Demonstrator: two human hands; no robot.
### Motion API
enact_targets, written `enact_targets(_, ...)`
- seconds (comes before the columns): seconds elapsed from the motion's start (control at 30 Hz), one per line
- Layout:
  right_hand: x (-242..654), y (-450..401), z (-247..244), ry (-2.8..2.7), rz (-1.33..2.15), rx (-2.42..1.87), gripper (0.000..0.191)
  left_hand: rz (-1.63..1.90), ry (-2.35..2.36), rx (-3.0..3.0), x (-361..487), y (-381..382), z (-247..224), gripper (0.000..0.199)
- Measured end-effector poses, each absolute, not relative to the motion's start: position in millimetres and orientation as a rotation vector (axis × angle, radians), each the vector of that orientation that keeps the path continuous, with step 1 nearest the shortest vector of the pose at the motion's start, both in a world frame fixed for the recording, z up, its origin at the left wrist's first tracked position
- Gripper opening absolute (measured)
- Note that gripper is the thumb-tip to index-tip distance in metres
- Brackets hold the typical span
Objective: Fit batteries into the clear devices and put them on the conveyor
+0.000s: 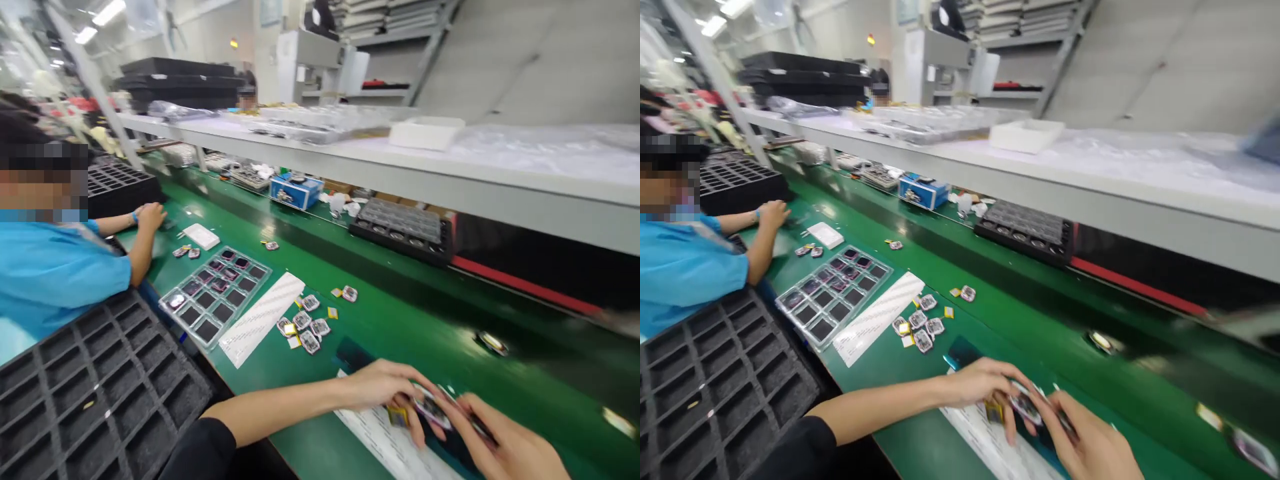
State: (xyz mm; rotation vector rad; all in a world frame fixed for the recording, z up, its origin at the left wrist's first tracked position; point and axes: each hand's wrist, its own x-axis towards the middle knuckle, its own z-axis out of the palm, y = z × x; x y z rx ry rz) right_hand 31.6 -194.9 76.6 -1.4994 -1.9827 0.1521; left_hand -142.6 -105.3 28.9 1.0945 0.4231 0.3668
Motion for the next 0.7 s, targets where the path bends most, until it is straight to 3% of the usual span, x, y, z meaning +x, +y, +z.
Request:
enact_targets(0.2, 3, -207, 75, -1.737, -0.032, -1.529, 0.016, 0.505, 0.446, 1.031, -146, -116, 32, 0.058)
enact_targets(0.37, 1, -212, 54, -1.652, -0.019, -1.527, 0.010, 0.581, 0.509, 1.207, -145, -117, 30, 0.046)
enact_targets(0.7, 2, -218, 37, -1.694, -0.077, -1.455, 0.016, 0.743, 0.588, 1.568, -153, -125, 34, 0.037)
